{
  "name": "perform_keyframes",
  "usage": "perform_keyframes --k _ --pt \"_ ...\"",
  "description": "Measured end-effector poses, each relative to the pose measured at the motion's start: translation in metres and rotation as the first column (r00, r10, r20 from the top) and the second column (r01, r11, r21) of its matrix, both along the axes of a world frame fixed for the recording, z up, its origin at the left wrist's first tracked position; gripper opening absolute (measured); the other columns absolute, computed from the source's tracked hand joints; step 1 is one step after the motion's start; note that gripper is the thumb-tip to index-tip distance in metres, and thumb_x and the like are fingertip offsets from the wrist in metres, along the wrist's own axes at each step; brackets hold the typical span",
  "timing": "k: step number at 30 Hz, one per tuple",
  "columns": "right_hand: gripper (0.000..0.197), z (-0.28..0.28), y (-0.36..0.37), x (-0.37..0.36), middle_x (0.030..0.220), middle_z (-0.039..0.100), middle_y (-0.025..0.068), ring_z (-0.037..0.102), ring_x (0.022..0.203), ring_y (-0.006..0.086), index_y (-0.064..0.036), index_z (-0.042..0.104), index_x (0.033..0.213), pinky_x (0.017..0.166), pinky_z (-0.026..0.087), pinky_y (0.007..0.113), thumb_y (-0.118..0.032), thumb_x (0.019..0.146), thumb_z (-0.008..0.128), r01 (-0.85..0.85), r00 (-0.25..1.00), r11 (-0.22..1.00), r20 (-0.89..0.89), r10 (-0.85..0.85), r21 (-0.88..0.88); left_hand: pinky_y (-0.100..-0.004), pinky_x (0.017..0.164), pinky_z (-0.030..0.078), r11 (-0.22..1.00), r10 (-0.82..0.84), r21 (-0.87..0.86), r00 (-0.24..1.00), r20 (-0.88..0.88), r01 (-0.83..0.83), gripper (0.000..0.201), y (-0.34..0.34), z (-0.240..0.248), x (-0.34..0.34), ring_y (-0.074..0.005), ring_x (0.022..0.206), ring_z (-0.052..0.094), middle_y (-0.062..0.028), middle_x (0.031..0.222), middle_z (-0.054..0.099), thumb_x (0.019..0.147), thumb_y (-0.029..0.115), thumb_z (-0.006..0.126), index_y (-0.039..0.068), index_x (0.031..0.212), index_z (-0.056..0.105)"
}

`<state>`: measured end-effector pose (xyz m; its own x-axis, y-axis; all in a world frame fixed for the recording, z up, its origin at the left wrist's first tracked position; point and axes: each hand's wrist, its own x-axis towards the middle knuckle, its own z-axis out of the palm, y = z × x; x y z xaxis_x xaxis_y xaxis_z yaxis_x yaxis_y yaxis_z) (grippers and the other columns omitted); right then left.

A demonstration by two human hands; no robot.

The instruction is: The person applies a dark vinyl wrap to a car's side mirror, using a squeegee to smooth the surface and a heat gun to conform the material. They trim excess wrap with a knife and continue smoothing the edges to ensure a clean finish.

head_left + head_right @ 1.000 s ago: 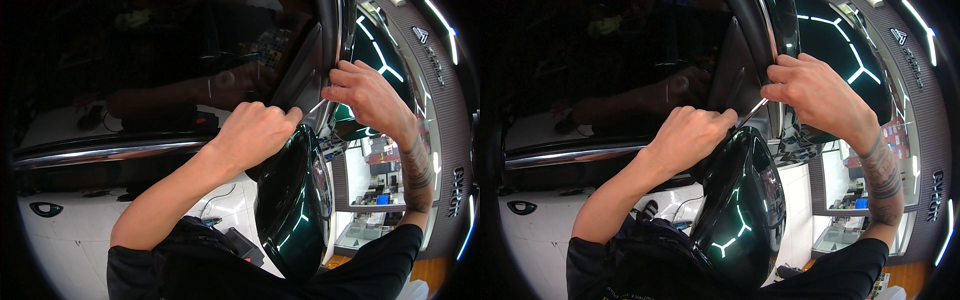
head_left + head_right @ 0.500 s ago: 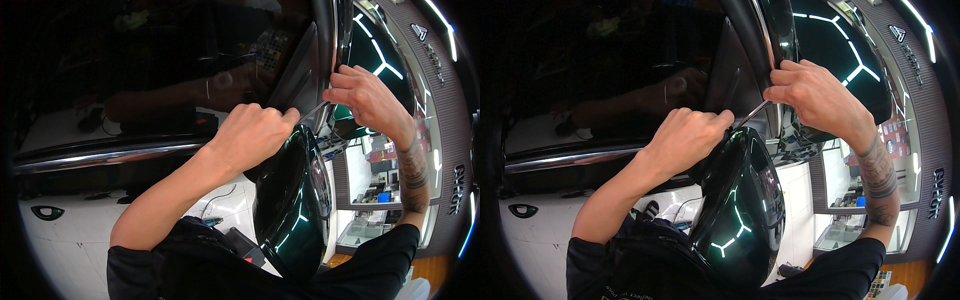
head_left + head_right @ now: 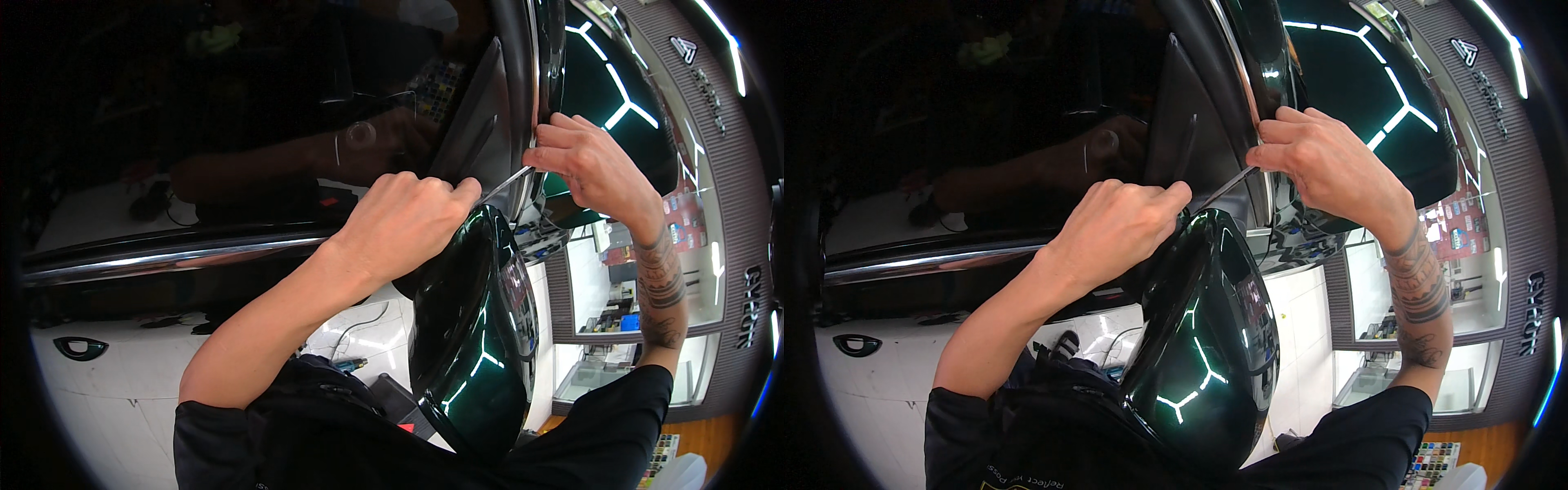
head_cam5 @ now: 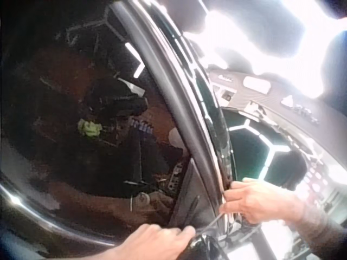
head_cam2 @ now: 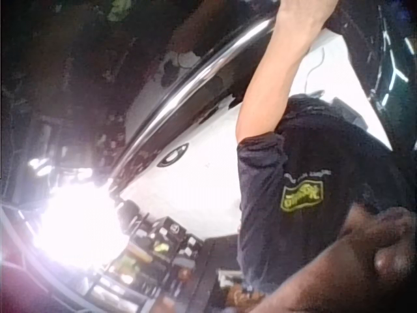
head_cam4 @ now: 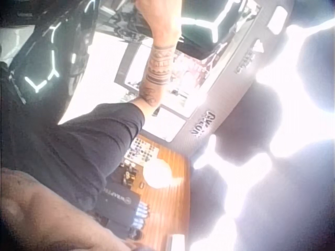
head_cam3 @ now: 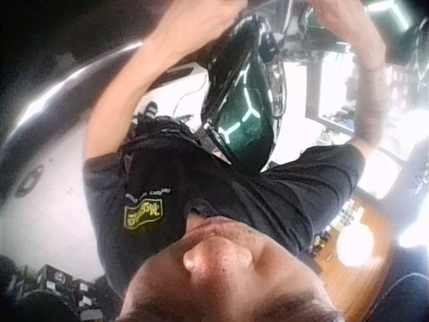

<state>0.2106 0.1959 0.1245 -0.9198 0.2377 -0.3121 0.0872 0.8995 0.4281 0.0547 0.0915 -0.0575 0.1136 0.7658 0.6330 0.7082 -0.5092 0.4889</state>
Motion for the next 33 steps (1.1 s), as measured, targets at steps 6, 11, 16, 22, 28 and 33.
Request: perform_keyframes --k 6,11,16,22,28,33 --pt "0.037 0.003 0.002 0.003 0.088 0.059 0.0058 0.058 0.085 0.0241 -0.007 0.07 0.098 0.074 0.047 0.036 0.012 0.068 0.063 -0.005 1.0 1.0 -0.021 0.004 -0.022 -0.0343 0.05 0.05 0.999 -0.019 0.042 1.0 0.016 0.018 0.008 0.0 0.0 0.0 -0.0275 0.055 0.065 -0.0128 0.06 0.06 0.082 0.003 0.062 -0.001 0.083 0.055" --pt "0.035 0.002 0.003 0.006 0.087 0.059 0.0066 0.059 0.087 0.0248 -0.0068 0.07 0.098 0.075 0.048 0.036 0.011 0.069 0.063 -0.008 0.999 1.0 -0.045 0.008 -0.008 -0.032 0.047 0.052 1.0 0.019 0.015 0.999 0.033 -0.02 0.006 -0.012 0.0 0.0 -0.0272 0.052 0.066 -0.0154 0.056 0.06 0.082 0.001 0.061 -0.002 0.081 0.056" --pt "0.025 0.001 0.008 0.007 0.086 0.058 0.0081 0.058 0.086 0.0258 -0.0054 0.07 0.097 0.075 0.048 0.038 0.005 0.075 0.064 0.009 0.998 0.999 -0.063 -0.012 -0.048 -0.032 0.047 0.051 0.991 0.132 -0.025 0.985 0.107 -0.13 0.007 -0.013 -0.001 0.006 -0.0271 0.051 0.066 -0.015 0.055 0.06 0.082 0.002 0.061 -0.003 0.08 0.056" --pt "0.008 0.013 0.014 0.022 0.08 0.054 0.0086 0.054 0.072 0.0247 -0.0022 0.066 0.091 0.067 0.045 0.036 -0.007 0.086 0.063 0.035 0.969 0.98 -0.233 -0.082 -0.197 -0.0372 0.052 0.049 0.997 0.049 0.05 0.997 0.061 -0.052 0.009 0.001 -0.004 -0.005 -0.0314 0.058 0.064 -0.0136 0.062 0.062 0.084 0.005 0.063 0.002 0.085 0.055" --pt "0.023 -0.016 -0.016 0.037 0.077 0.055 0.0077 0.053 0.066 0.0202 -0.0002 0.062 0.091 0.061 0.041 0.03 -0.023 0.094 0.061 0.124 0.742 0.741 -0.434 -0.511 -0.66 -0.0352 0.05 0.053 0.998 -0.048 0.045 0.999 0.005 0.048 0.006 0.003 0.01 -0.009 -0.0295 0.056 0.068 -0.0148 0.061 0.064 0.082 -0.001 0.059 -0.003 0.087 0.06" --pt "0.022 -0.039 -0.03 0.026 0.073 0.062 0.0087 0.055 0.067 0.0236 -0.0013 0.069 0.088 0.065 0.045 0.033 -0.006 0.07 0.059 -0.006 0.87 0.648 -0.324 -0.372 -0.761 -0.037 0.054 0.054 0.999 -0.032 0.013 0.999 -0.024 0.033 0.008 0.01 0.01 -0.002 -0.0313 0.061 0.068 -0.0155 0.063 0.064 0.083 0.004 0.062 -0.002 0.088 0.06"
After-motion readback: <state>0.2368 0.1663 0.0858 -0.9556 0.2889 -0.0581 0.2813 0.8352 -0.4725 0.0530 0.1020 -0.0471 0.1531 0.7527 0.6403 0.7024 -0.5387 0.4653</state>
